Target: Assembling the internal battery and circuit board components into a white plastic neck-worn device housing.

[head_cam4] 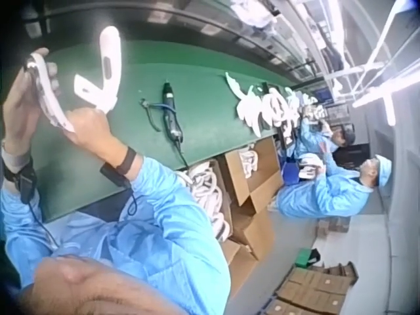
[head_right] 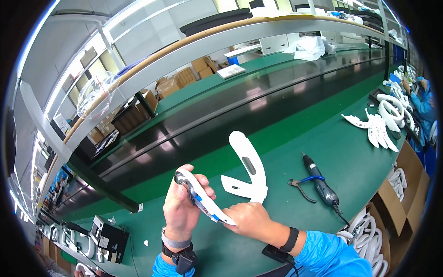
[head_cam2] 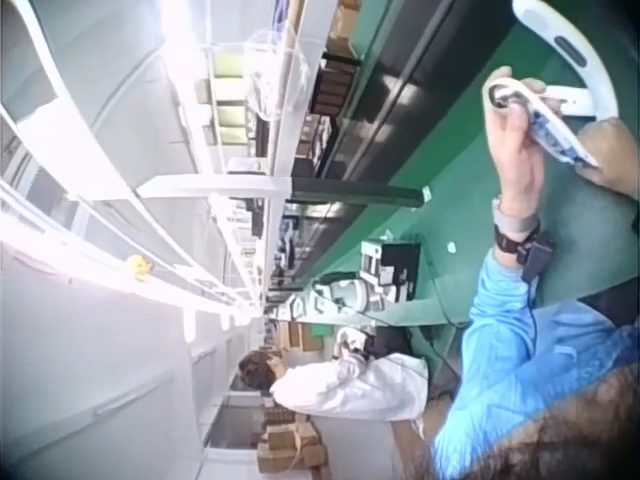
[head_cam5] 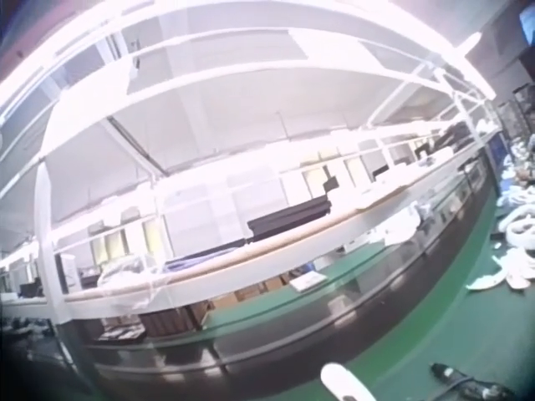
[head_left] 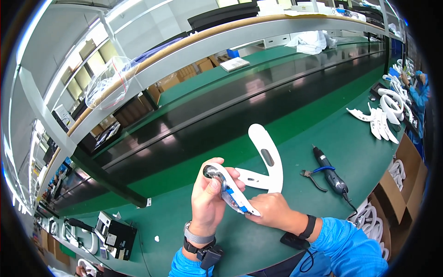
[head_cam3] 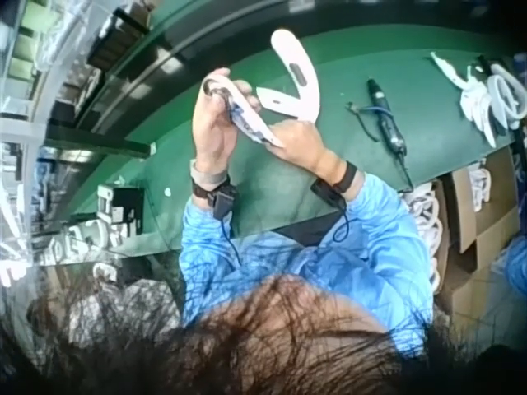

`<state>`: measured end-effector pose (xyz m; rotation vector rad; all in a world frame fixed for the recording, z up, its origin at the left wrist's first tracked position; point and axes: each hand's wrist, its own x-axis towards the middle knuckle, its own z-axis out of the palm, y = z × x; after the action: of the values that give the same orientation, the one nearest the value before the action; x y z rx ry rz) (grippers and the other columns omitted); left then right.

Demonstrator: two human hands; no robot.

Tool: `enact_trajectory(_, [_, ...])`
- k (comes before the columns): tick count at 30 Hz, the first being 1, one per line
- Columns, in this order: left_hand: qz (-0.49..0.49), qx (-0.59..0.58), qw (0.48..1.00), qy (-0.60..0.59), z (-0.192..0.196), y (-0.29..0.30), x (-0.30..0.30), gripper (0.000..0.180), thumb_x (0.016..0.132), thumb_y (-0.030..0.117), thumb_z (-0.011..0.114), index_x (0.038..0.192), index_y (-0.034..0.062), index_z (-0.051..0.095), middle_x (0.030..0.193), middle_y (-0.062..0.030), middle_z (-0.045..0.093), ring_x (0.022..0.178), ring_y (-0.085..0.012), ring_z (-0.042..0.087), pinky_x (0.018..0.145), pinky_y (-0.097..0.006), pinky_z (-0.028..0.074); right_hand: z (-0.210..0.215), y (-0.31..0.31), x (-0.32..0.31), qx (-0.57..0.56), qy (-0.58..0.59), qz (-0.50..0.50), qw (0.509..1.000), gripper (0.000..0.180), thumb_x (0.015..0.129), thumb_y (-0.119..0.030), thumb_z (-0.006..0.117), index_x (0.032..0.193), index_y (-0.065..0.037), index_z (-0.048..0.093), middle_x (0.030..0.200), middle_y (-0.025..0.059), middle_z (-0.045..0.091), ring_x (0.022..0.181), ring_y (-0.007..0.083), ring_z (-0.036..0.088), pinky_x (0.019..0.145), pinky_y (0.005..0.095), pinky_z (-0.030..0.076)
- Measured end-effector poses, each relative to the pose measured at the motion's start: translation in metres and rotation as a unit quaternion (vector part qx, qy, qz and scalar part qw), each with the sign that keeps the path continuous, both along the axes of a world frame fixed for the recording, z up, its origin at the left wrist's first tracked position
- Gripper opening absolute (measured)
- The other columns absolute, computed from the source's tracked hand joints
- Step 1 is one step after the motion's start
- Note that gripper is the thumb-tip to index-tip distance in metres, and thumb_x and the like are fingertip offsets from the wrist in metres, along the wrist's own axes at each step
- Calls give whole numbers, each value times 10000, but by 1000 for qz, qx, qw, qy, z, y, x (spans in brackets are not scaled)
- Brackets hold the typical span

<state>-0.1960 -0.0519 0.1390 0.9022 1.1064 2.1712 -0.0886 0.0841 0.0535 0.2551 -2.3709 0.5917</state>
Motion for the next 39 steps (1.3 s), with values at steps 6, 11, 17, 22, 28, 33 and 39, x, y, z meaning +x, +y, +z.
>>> enact_trajectory(6, [46,10,999,-9,-5,8,5,510,913,315,657,1296,46,453,971,-145,590,809,-276,636,726,-428,558,-12,2,-1,-18,41,-4,999,134,795,-229,696,841,-125,624,685,31,640,632,223,666,536,368,533])
enact_trajectory(11, [93,20,994,62,-2,3,15,495,912,282,662,1278,44,429,877,-99,569,691,-197,617,620,-336,563,-20,-9,-7,-94,29,68,993,148,809,-201,649,908,-91,649,729,97,654,689,311,671,559,424,544])
enact_trajectory(17, [209,-23,948,239,23,-10,17,346,933,157,581,1214,-40,534,997,-152,615,929,-254,616,848,-367,511,-24,2,-12,-60,27,73,995,148,746,-139,712,846,-78,621,687,85,610,691,300,642,608,419,517])
enact_trajectory(22, [341,-279,798,411,38,-22,31,134,949,48,572,999,0,687,722,-25,604,638,-90,518,586,-242,419,-37,-3,-11,19,16,90,996,227,692,-134,759,841,-80,596,696,67,602,714,282,642,650,408,514])
enact_trajectory(28, [359,-258,776,449,33,-21,31,150,964,55,554,999,2,689,638,-30,582,559,-96,501,525,-255,401,-41,-6,-13,17,18,96,995,201,696,-124,741,827,-81,594,685,64,592,720,270,642,643,401,503])
enact_trajectory(33, [383,-195,772,468,22,-23,26,157,969,53,540,982,3,688,631,-52,604,538,-106,515,516,-263,413,-41,-6,-13,37,39,82,995,153,725,-116,697,832,-84,594,682,59,584,708,263,634,629,404,494])
enact_trajectory(39, [381,-144,792,455,14,-25,21,176,977,75,518,1014,-6,670,673,-86,628,571,-142,545,534,-277,440,-39,-5,-11,27,65,72,995,129,729,-105,669,827,-91,585,686,51,568,707,257,621,627,395,484])
